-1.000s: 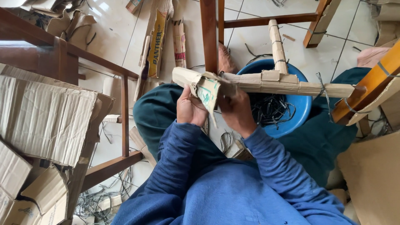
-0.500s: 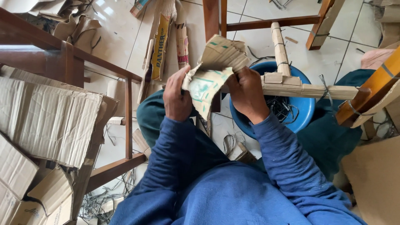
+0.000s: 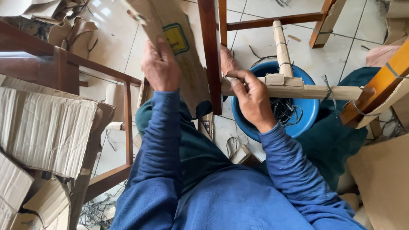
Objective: The person wraps wooden furniture components in cardboard strips and secures them by tying thin wire around the bundles.
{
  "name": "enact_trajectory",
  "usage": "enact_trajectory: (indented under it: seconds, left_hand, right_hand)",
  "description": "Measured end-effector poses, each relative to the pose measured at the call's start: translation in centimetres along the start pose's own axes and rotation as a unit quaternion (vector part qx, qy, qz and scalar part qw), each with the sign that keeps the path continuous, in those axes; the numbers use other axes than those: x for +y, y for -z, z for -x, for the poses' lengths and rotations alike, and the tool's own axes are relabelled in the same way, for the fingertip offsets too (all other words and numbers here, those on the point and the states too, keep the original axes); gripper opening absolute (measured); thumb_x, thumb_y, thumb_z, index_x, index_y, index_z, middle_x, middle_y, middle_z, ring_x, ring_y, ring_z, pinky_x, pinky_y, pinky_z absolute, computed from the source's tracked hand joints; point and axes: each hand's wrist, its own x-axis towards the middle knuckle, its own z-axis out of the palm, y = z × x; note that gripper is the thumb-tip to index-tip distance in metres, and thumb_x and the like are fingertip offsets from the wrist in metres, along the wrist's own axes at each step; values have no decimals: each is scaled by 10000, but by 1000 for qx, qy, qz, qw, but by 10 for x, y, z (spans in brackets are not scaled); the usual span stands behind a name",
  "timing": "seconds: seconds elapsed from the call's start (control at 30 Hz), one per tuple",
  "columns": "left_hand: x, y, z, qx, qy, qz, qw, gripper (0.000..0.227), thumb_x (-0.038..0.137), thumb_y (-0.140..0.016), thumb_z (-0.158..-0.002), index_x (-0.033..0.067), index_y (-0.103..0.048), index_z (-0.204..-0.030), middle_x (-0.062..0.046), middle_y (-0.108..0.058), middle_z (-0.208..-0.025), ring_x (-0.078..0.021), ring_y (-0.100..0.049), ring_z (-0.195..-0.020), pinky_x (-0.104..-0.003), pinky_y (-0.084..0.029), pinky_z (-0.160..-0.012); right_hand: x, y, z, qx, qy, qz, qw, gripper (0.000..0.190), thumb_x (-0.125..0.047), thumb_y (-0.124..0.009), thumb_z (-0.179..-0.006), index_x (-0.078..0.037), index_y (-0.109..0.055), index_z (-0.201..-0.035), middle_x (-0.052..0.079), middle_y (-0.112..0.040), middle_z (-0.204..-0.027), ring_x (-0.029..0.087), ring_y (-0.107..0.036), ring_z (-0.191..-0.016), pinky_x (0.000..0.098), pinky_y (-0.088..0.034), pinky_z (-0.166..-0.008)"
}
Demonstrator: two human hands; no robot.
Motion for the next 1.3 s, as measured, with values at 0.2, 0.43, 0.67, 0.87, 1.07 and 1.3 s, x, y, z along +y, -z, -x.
enact_trajectory:
  seconds: [0.2, 0.43, 0.67, 0.87, 1.07, 1.3]
  left_hand:
    - [42, -17, 15, -79, -31, -50, 995, 503, 446, -270, -1036, 89, -624, -1066, -92, -684, -961, -219, -623, -859, -381, -491, -791]
    - [43, -27, -3, -13, -17, 24, 999, 675, 627, -263, -988, 138, -690, -1173, -72, -752, -955, -197, -711, -874, -376, -569, -759]
    - [-31, -82, -9, 51, -61, -129, 989, 505, 426, -304, -1122, 103, -429, -1489, -140, -633, -1310, -239, -660, -1094, -372, -606, -883]
    - [2, -60, 3, -69, -73, -88, 991, 305, 342, -364, -1101, 130, -430, -1310, -116, -641, -1147, -238, -649, -968, -388, -577, -778]
    - [45, -25, 9, -163, 4, 60, 985, 299, 314, -404, -973, 162, -358, -720, 2, -467, -723, -138, -412, -651, -330, -352, -589]
    - [53, -9, 16, -370, 124, 243, 888, 513, 667, -574, -848, 163, -663, -881, 33, -645, -717, -26, -544, -519, -164, -467, -439]
  right_hand:
    - [14, -17, 20, -54, -50, 29, 997, 206, -150, -603, -993, -109, -692, -1174, 76, -739, -953, 189, -691, -847, 328, -523, -777]
    - [31, -20, 33, -30, -81, 6, 996, 214, -135, -579, -1008, -104, -703, -1180, 57, -728, -879, 144, -690, -811, 298, -535, -762]
    - [35, -16, 37, -29, -71, 23, 997, 195, -170, -585, -1030, -111, -689, -1184, 59, -732, -859, 162, -708, -795, 316, -545, -764]
    - [40, -11, 41, -29, -76, 21, 996, 223, -240, -578, -1050, -108, -693, -1187, 48, -728, -849, 155, -700, -807, 315, -545, -764]
    - [57, -18, 51, -68, -126, 97, 985, 300, -313, -577, -1016, -136, -700, -1224, 58, -751, -900, 205, -709, -829, 369, -519, -727]
    - [49, -40, 55, -52, -42, 113, 991, 305, -288, -732, -958, -92, -713, -1192, 62, -755, -923, 184, -728, -801, 364, -539, -677]
